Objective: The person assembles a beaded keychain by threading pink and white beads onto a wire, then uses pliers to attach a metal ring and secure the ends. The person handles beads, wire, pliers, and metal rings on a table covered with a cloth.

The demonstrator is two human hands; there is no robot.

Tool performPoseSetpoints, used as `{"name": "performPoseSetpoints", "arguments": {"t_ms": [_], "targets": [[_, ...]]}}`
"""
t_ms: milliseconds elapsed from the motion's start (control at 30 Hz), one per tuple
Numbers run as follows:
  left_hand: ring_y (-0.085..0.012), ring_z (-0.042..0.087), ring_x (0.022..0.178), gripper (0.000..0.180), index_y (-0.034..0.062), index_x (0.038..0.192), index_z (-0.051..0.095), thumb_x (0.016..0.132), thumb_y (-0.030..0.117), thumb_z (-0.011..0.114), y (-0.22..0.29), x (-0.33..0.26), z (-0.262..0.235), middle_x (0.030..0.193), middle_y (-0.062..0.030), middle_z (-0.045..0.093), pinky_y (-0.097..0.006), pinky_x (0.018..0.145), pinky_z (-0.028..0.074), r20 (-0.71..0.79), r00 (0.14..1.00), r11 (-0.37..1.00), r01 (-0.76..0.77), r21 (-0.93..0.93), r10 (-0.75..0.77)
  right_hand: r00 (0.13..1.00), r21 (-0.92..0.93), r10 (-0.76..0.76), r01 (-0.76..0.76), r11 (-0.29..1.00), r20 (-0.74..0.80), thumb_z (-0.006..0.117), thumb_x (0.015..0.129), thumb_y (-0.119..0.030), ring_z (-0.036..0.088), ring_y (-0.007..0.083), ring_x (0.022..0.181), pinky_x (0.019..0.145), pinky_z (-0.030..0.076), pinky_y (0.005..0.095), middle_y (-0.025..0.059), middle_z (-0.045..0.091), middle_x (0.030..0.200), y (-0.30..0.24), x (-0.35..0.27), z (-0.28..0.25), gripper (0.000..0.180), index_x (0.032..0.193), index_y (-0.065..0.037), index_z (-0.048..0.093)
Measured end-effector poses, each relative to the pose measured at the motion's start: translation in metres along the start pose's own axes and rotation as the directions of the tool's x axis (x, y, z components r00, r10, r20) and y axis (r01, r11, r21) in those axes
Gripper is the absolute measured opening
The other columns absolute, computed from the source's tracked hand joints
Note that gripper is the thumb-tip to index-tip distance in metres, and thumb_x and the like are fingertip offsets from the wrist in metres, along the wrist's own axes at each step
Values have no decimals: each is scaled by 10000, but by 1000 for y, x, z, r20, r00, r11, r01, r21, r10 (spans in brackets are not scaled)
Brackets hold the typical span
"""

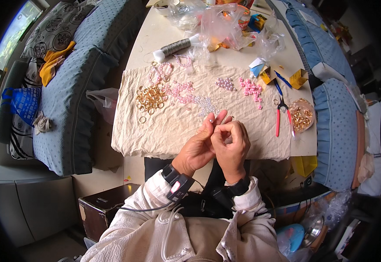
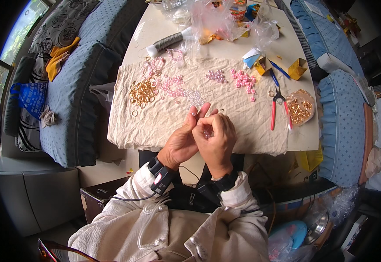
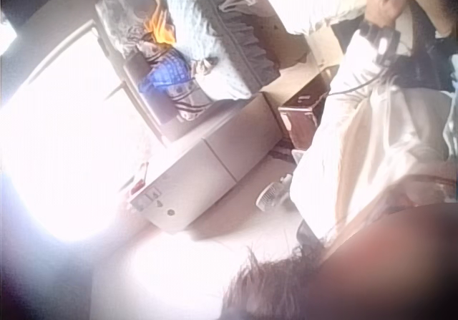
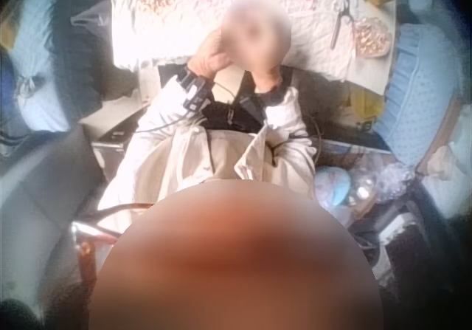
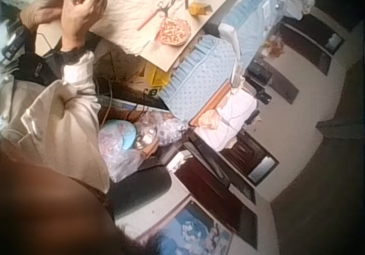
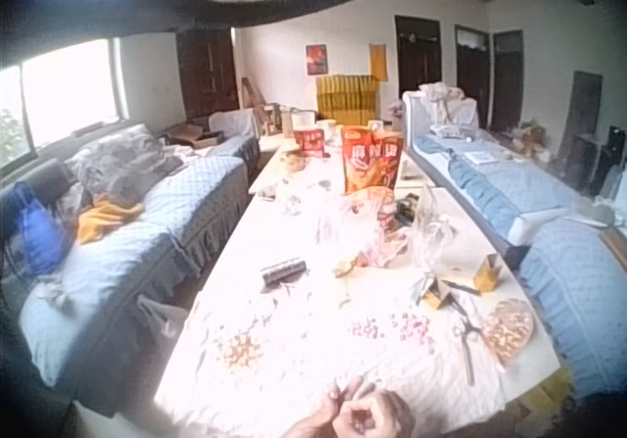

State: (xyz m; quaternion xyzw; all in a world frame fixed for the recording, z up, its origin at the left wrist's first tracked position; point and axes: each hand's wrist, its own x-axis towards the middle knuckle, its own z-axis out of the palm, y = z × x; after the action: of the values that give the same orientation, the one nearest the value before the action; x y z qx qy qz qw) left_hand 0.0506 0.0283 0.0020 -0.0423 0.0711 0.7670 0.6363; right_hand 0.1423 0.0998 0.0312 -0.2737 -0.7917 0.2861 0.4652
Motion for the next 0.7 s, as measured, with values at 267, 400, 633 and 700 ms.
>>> {"name": "performPoseSetpoints", "arguments": {"t_ms": [267, 400, 633, 700], "targets": [[-294, 401, 1496, 263, 222, 1273, 709, 1019, 226, 640, -2, 2, -3, 1573, -37, 506, -464, 1263, 322, 0, 1000, 1000, 10, -15, -10, 999, 18, 43, -43, 999, -4, 758, 776, -35, 617, 291, 702, 652, 496, 416, 61, 615, 764, -1, -1, 1, 192, 828, -85, 580], [-294, 401, 1497, 261, 223, 1268, 713, 1017, 233, 643, -3, 1, -2, 1571, -32, 509, -463, 1267, 316, 0, 1000, 1000, -4, 7, 4, 998, 24, 61, -61, 998, -10, 756, 775, -23, 615, 288, 701, 651, 495, 415, 59, 613, 763, -2, -1, 1, 196, 829, -85, 578], [-296, 392, 1503, 281, 237, 1299, 685, 1022, 230, 634, -3, 1, -3, 1590, -31, 488, -466, 1266, 314, 15, 1000, 1000, -6, -19, 7, 997, 32, 76, -76, 997, -11, 753, 781, -20, 606, 281, 691, 644, 490, 408, 59, 608, 760, -3, -1, 1, 194, 830, -81, 576], [-292, 393, 1502, 292, 242, 1311, 676, 1022, 233, 633, -4, 1, -4, 1598, -32, 480, -470, 1264, 316, 29, 1000, 1000, -11, 14, 10, 997, 29, 70, -69, 997, -13, 753, 779, -20, 604, 281, 690, 644, 490, 407, 59, 608, 761, -3, -1, 1, 195, 829, -80, 575]]}}
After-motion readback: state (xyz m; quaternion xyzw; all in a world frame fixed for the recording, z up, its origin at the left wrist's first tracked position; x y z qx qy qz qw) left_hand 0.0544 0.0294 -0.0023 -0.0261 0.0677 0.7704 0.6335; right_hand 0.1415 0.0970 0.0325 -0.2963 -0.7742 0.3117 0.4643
